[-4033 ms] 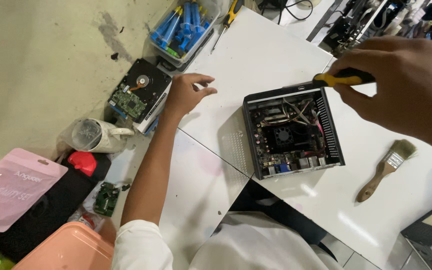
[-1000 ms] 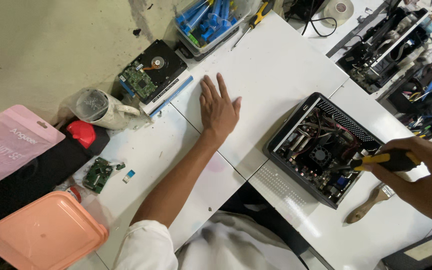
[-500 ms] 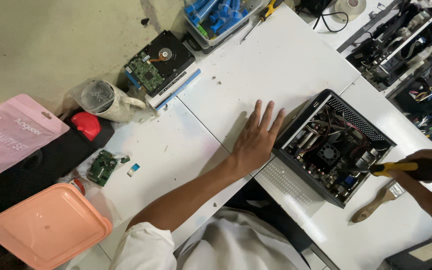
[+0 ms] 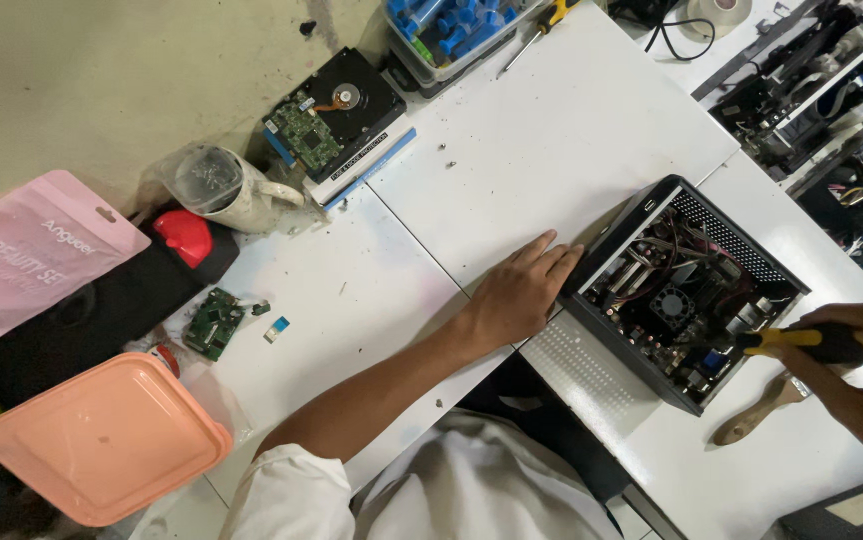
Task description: The person uses a screwdriver to remove screws from a computer case and then detaches the motherboard. They use a brush to clean the inside of the case and then place the motherboard on the table.
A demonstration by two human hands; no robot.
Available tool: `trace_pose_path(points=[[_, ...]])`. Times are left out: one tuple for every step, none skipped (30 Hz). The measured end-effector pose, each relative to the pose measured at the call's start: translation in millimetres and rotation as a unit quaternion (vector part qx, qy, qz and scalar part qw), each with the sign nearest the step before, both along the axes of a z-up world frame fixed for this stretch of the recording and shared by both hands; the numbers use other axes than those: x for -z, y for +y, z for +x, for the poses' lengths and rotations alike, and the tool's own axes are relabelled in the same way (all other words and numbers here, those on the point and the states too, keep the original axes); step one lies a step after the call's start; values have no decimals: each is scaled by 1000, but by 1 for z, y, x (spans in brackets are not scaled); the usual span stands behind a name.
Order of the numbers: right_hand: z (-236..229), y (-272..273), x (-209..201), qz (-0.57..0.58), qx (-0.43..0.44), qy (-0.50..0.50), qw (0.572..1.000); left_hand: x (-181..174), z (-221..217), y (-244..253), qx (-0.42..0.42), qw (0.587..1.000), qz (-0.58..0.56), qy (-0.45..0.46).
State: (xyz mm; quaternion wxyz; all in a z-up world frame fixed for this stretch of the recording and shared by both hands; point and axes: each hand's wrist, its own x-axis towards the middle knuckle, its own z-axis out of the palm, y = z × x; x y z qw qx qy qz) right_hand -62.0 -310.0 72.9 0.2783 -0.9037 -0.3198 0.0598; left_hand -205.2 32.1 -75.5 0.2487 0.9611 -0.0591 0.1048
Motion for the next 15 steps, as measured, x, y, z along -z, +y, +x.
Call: trace_pose_path(points=[[-1,3,-2,0,-1,0,1000,3,-1,0,-1,1000,0,0],[-1,6,-5,-16,-8,-4,1000,6,-3,-1,-4,1000,16,-20],[-2,9,-7,-33,-15,-8,999,9,-4,-1,-7,999,32,-40],[-3,10,-7,-34,-16,-8,999,8,-6,-2,-8,999,31,-39],[-3,10,-8,-26,-19,-9,999,8,-8,-4,-16,999,15,-46],[-4,11,-8,-17,-20,-10,1000,7,-9,-5,-23,998,0,-54],[-3,9,-6,-18,-20,-11,1000,7,-9,-5,-23,998,0,-54],[-2,7,-3,-23,-19,-10,1000,7,-10,-5,-21,998,-14,-53],[-2,5,-1,-29,-18,-9,999,7,-10,-6,-20,998,-28,-52],[-2,5,0,-29,-18,-9,999,7,-10,-6,-20,998,-29,-52],[-2,5,1,-17,-20,-14,1000,7,-11,-6,-21,998,-22,-60],[-2,5,2,-5,-21,-17,1000,7,-11,-6,-23,997,-15,-67],[-4,9,-3,-5,-21,-18,1000,8,-11,-6,-23,997,-15,-67],[-6,12,-8,-15,-24,-15,999,10,-10,-7,-25,997,-23,-67],[-8,16,-12,-24,-27,-13,999,11,-10,-7,-26,997,-31,-67]])
